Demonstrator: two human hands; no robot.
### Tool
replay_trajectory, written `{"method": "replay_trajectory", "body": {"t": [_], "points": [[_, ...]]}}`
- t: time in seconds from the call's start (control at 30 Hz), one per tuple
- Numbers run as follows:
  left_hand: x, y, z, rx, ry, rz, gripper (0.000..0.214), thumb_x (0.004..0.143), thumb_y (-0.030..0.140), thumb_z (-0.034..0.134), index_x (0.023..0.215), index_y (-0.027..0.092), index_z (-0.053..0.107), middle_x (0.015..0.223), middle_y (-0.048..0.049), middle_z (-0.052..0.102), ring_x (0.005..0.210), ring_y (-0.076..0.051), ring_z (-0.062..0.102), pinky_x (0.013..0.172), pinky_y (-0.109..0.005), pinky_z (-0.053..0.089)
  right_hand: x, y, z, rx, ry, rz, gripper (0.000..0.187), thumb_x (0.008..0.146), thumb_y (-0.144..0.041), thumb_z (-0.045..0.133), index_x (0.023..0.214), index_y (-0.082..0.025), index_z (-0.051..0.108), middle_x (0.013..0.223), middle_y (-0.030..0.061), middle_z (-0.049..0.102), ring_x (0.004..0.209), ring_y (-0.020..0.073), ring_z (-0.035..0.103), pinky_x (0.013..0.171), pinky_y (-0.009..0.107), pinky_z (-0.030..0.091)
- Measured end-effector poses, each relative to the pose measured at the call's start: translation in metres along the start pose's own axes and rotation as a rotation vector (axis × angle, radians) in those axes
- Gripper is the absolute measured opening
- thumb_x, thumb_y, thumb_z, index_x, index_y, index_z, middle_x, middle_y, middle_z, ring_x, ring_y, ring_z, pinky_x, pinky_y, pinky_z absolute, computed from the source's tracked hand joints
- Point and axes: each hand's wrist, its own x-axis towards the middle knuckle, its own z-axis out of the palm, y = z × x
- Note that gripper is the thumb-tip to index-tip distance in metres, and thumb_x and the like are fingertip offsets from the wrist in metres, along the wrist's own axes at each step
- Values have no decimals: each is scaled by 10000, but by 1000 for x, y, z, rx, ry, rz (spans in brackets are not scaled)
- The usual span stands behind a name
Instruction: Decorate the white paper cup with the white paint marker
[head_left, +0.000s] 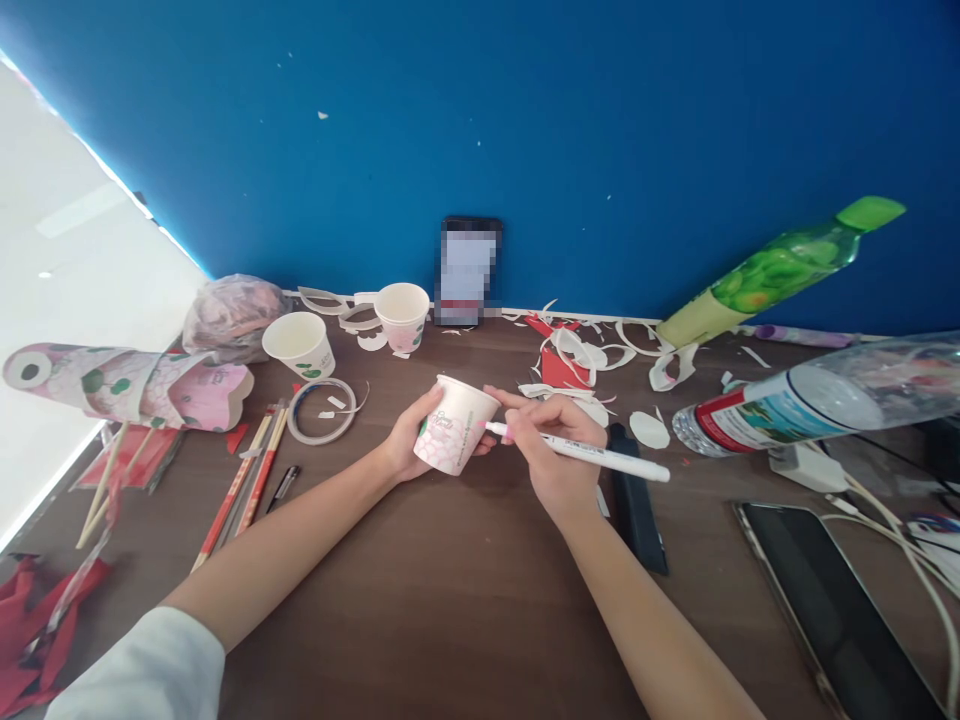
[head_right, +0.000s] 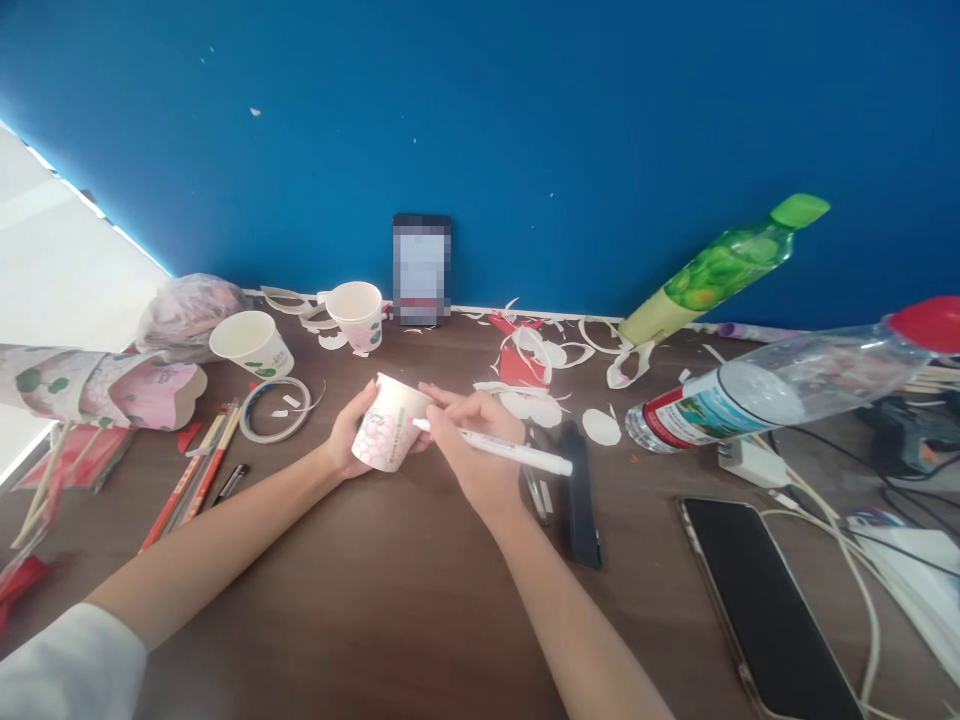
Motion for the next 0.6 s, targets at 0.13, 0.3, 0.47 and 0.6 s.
{"method": "replay_trajectory", "body": {"t": [0.13, 0.3, 0.47, 0.6], "points": [[-1, 1, 2, -24, 10, -10, 555, 881, 539, 421, 1055, 62, 645, 903, -181, 724, 793, -271, 697, 868, -446, 499, 1, -5, 1, -4, -29, 6, 311, 725, -346, 758, 587, -234, 503, 552, -27, 648, 923, 292, 738, 811, 440, 608], [0, 2, 5, -44, 53, 2, 504, 884, 505, 434, 1053, 76, 639, 932, -170, 717, 780, -264, 688, 847, -446, 502, 2, -9, 1, -33, -47, -3, 336, 695, -331, 770, 557, -235, 478, 543, -29, 612, 926, 300, 736, 768, 425, 620], [-1, 2, 7, -52, 74, 22, 462, 884, 480, 448, 1024, 87, 646, 930, -154, 709, 758, -249, 677, 791, -420, 515, -1, -4, -1, -88, -76, -25, 332, 736, -204, 709, 538, -230, 443, 528, -31, 601, 959, 296, 728, 764, 386, 605], [-1, 2, 10, -58, 69, 42, 433, 890, 456, 449, 975, 86, 657, 934, -146, 709, 748, -233, 672, 770, -395, 519, -4, 0, -2, -118, -77, -45, 324, 760, -146, 673, 548, -228, 442, 542, -31, 612, 990, 286, 719, 799, 382, 584]]}}
